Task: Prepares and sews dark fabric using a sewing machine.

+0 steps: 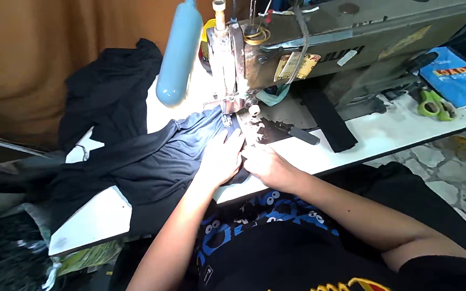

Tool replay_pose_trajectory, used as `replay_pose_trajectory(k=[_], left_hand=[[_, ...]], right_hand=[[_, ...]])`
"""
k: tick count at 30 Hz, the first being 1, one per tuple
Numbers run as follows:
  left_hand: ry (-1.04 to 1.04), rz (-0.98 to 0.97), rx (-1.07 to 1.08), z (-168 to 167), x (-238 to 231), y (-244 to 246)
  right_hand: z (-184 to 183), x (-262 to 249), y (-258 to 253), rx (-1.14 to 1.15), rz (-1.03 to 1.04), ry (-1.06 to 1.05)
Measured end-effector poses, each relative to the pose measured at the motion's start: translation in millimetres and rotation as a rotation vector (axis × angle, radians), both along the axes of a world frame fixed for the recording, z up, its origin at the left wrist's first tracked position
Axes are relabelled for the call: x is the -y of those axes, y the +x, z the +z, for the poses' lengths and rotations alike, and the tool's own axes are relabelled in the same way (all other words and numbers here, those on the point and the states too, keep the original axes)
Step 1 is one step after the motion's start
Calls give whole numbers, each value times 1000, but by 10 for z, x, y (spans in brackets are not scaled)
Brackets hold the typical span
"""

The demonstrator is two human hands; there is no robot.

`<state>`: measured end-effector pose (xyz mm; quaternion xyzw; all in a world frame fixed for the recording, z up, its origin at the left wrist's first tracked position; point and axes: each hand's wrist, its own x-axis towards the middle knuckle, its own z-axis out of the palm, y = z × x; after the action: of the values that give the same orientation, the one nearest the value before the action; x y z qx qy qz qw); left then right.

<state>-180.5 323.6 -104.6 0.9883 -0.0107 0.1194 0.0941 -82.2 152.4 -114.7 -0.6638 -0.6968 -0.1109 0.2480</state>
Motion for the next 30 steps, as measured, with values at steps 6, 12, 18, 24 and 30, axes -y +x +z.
replay_pose_trajectory(k=[6,12,18,24,30], left_hand=[[-13,70,-163,60,29,-110],[-7,126,-179,78,132,-111],[-65,30,169,-88,247,-359],[-75,-29,160,-86,168,-354],[-53,-39,190,-104,101,-289]], right_hand=[[20,0,-3,-6,4,-45],[23,14,-13,-11,-25,-65],[24,3,-18,-14,-36,-64],[22,-34,1,23,-29,-32],[-32,-76,61,39,-26,10]])
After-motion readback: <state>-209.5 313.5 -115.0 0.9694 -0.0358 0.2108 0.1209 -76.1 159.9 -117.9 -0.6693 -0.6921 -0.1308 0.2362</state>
